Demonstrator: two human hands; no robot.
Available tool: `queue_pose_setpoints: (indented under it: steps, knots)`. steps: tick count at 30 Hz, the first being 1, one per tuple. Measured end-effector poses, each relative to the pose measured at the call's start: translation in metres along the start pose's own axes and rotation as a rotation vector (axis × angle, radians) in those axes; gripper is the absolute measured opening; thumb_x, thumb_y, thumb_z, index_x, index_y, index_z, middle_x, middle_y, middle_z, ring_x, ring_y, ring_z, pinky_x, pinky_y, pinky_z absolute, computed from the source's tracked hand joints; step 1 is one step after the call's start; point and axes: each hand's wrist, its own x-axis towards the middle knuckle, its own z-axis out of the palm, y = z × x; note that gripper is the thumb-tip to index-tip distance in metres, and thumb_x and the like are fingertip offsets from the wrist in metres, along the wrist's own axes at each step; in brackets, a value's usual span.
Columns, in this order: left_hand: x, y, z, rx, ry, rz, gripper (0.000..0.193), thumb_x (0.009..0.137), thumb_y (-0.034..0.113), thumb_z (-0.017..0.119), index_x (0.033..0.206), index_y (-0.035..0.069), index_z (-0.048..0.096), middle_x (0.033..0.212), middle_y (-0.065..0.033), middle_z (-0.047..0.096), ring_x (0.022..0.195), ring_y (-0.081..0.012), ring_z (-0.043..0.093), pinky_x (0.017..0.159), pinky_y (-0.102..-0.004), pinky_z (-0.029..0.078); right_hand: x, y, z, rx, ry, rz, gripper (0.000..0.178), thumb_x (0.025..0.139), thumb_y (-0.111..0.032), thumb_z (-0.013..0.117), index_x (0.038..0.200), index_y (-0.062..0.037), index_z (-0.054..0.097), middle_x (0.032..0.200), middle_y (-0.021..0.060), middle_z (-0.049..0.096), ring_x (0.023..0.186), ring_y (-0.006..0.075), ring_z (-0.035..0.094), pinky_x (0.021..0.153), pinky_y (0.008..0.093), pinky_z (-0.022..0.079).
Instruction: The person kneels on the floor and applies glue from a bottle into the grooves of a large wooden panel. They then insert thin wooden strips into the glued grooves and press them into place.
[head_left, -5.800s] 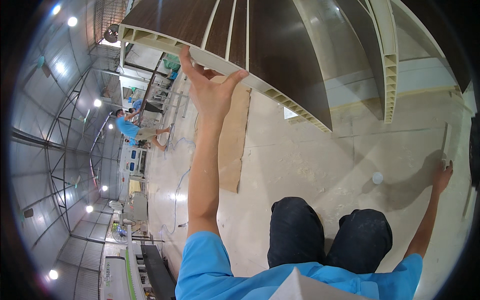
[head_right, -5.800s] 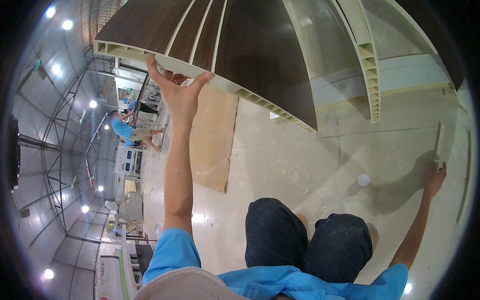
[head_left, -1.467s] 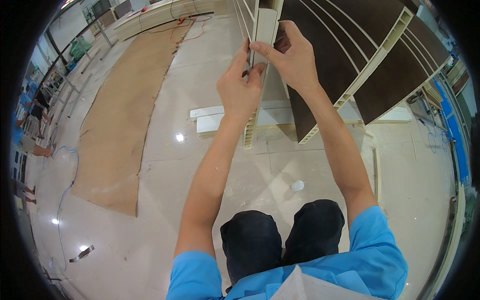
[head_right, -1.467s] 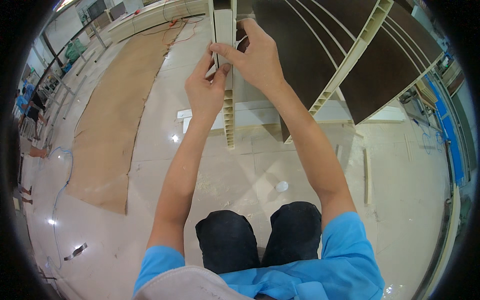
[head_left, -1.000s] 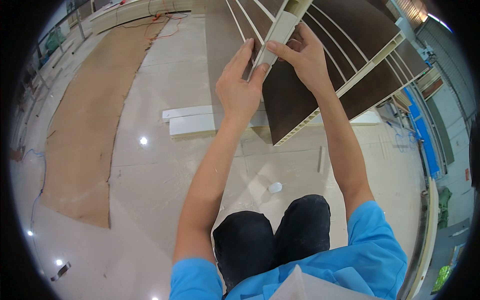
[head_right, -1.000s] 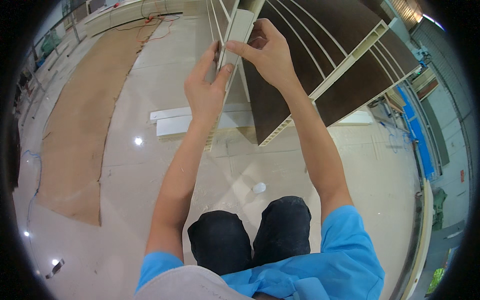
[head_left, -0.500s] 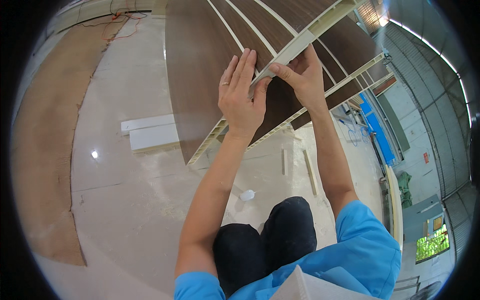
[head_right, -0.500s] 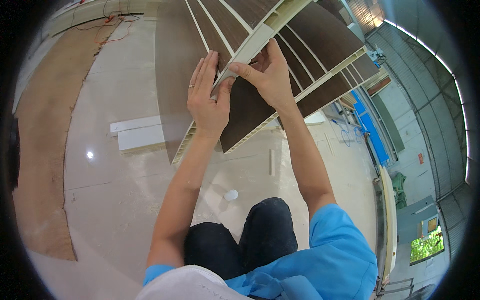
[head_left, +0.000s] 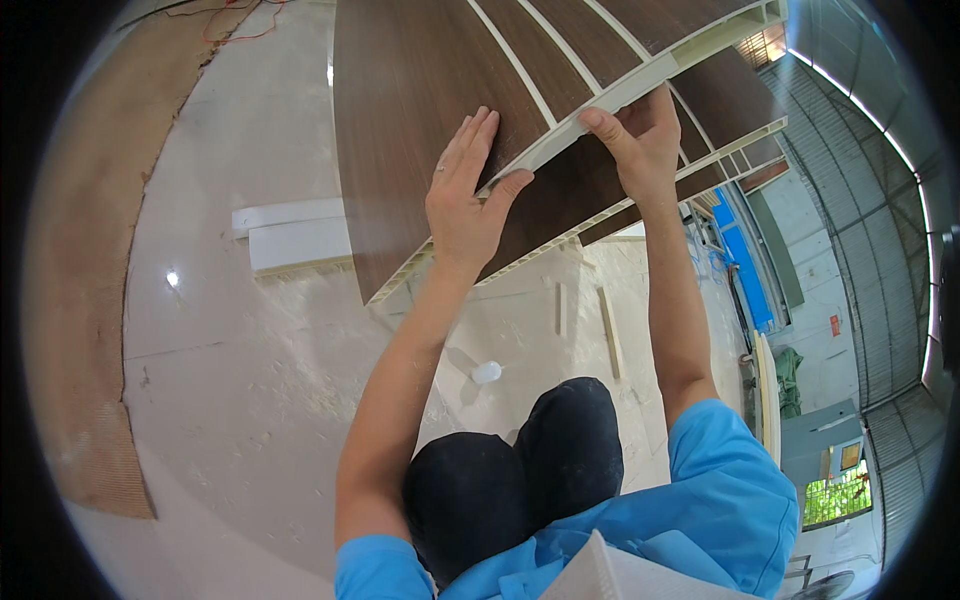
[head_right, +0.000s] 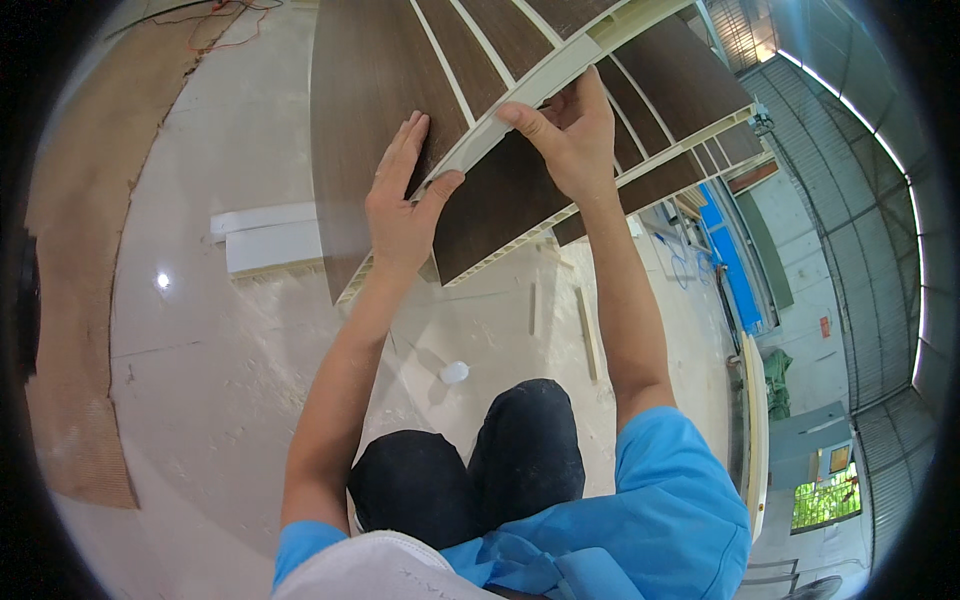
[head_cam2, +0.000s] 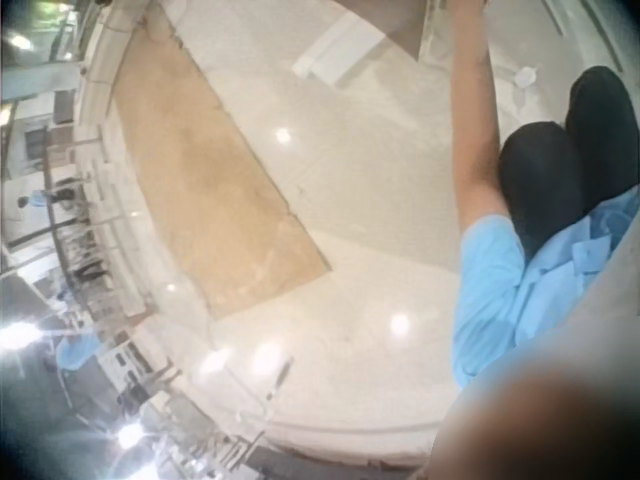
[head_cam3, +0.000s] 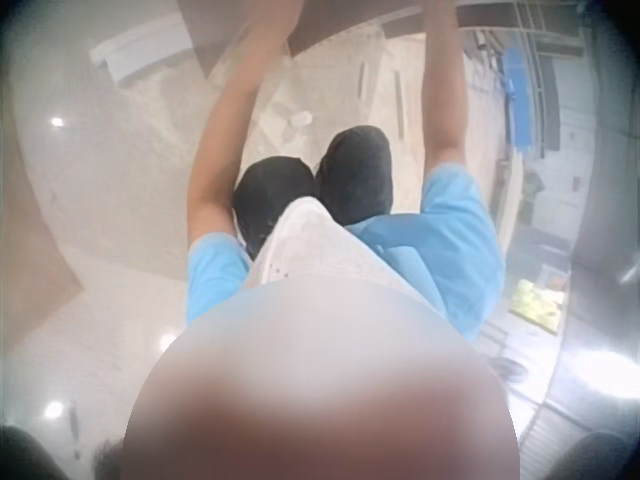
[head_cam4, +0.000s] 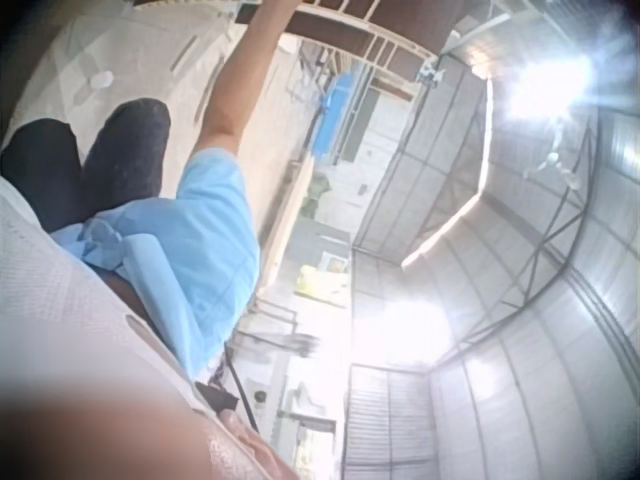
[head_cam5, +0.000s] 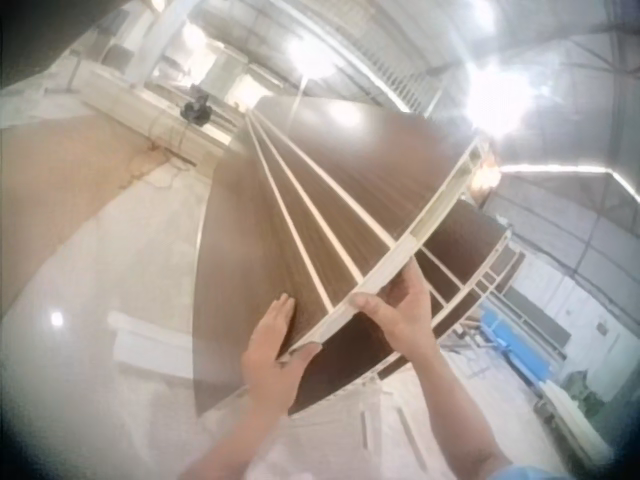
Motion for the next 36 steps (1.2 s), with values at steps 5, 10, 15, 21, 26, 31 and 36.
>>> queue_pose_setpoints:
  steps: [5, 10, 15, 21, 26, 31, 36]
  knots:
    - [-0.002, -0.008, 0.006, -0.065, 0.077, 0.023, 0.066, 0.087, 0.021, 0.091, 0.147, 0.007, 0.07, 0.155, -0.0138, 0.067, 0.149, -0.0353, 0.058, 0.122, -0.0452, 0.047, 0.0, 0.003, -0.003, -0.011, -0.012, -0.002, 0.07, 0.092, -0.014, 0.093, 0.145, 0.0026, 0.051, 0.131, 0.0136, 0.07, 0.119, 0.0228, 0.071, 0.101, 0.0385, 0.061]
    - [-0.002, -0.003, 0.008, -0.101, 0.064, -0.003, 0.068, 0.089, 0.016, 0.09, 0.151, 0.005, 0.067, 0.158, -0.0169, 0.064, 0.15, -0.0316, 0.057, 0.124, -0.0411, 0.044, -0.001, -0.001, -0.001, -0.017, 0.005, 0.01, 0.069, 0.091, -0.011, 0.094, 0.144, 0.0026, 0.052, 0.131, 0.0144, 0.071, 0.12, 0.0242, 0.071, 0.103, 0.0402, 0.061]
    - [0.0, 0.003, 0.006, -0.095, 0.066, -0.036, 0.064, 0.087, 0.015, 0.088, 0.148, 0.007, 0.07, 0.155, -0.0141, 0.067, 0.151, -0.0351, 0.056, 0.125, -0.0451, 0.043, 0.002, -0.005, 0.0, 0.076, 0.019, 0.052, 0.072, 0.089, -0.009, 0.094, 0.146, 0.0028, 0.052, 0.133, 0.0152, 0.07, 0.122, 0.0255, 0.071, 0.105, 0.0421, 0.061]
    - [0.005, 0.012, 0.006, 0.076, 0.001, 0.039, 0.065, 0.097, 0.023, 0.084, 0.155, 0.004, 0.063, 0.162, -0.0162, 0.06, 0.151, -0.0313, 0.053, 0.124, -0.0436, 0.042, 0.006, -0.004, -0.005, 0.133, 0.012, 0.179, 0.079, 0.084, -0.012, 0.098, 0.147, 0.0023, 0.053, 0.132, 0.0133, 0.07, 0.12, 0.0234, 0.072, 0.103, 0.0405, 0.062]
    - [0.012, 0.019, 0.017, 0.024, 0.041, 0.019, 0.066, 0.099, 0.028, 0.083, 0.156, 0.001, 0.061, 0.162, -0.0173, 0.059, 0.15, -0.0303, 0.053, 0.123, -0.0426, 0.043, 0.006, -0.006, -0.005, 0.234, -0.01, 0.216, 0.087, 0.081, -0.01, 0.1, 0.152, 0.0034, 0.051, 0.139, 0.0158, 0.067, 0.128, 0.0233, 0.067, 0.108, 0.0411, 0.059]
    - [0.011, 0.021, 0.018, 0.03, 0.058, 0.012, 0.066, 0.099, 0.028, 0.083, 0.155, 0.001, 0.062, 0.16, -0.0173, 0.061, 0.148, -0.0312, 0.055, 0.123, -0.0411, 0.044, 0.009, -0.01, -0.001, 0.287, 0.123, 0.169, 0.065, 0.101, -0.043, 0.084, 0.144, 0.0003, 0.061, 0.12, 0.0073, 0.072, 0.105, 0.0147, 0.071, 0.086, 0.031, 0.061]
    - [0.009, 0.017, 0.02, 0.06, 0.087, 0.061, 0.066, 0.1, 0.03, 0.082, 0.155, 0.0, 0.062, 0.16, -0.0179, 0.062, 0.148, -0.032, 0.056, 0.122, -0.0417, 0.045, 0.012, -0.013, 0.005, 0.169, 0.223, 0.1, 0.054, 0.104, -0.047, 0.078, 0.131, -0.0007, 0.068, 0.106, 0.0023, 0.074, 0.089, 0.008, 0.069, 0.073, 0.0247, 0.057]
